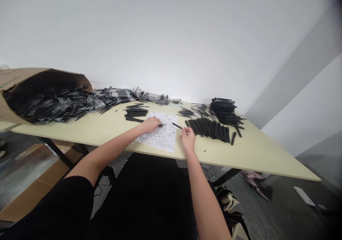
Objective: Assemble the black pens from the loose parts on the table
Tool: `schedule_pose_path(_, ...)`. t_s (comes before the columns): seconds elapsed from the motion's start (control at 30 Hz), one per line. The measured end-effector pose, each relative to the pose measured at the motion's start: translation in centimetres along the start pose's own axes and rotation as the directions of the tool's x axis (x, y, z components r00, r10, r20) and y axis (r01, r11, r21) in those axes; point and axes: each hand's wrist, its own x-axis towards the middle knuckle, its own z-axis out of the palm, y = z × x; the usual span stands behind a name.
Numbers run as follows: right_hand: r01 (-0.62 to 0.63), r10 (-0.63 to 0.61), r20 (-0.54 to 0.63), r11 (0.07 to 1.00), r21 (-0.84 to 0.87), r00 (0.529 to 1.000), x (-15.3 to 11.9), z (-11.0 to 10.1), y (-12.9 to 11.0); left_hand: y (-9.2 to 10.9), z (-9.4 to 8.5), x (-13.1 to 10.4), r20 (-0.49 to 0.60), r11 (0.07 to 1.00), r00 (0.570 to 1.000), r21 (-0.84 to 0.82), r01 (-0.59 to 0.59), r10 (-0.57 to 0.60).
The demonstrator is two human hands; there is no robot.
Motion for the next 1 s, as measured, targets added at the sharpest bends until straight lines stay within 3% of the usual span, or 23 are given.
schedule_pose_path(0.4,0.005,-0.005,-0.036,1.000,-0.019,0.999,0.3,0.0,0.7,1.7,1.6,-0.4,-0.115,0.978,0.973,-0.094,0.188,-0.198)
schedule_pose_path(0.73,0.003,-0.003,0.005,1.000,-0.003,1.000,0.4,0.0,1.1,1.6,1.9,-1.0,-0.231,0.960,0.942,-0.194,0.200,-0.243)
schedule_pose_path(1.0,-0.029,0.029,-0.045,1.000,0.008,0.999,0.7,0.0,1.4,1.1,2.3,-1.3,-0.276,0.941,0.927,-0.292,0.173,-0.256)
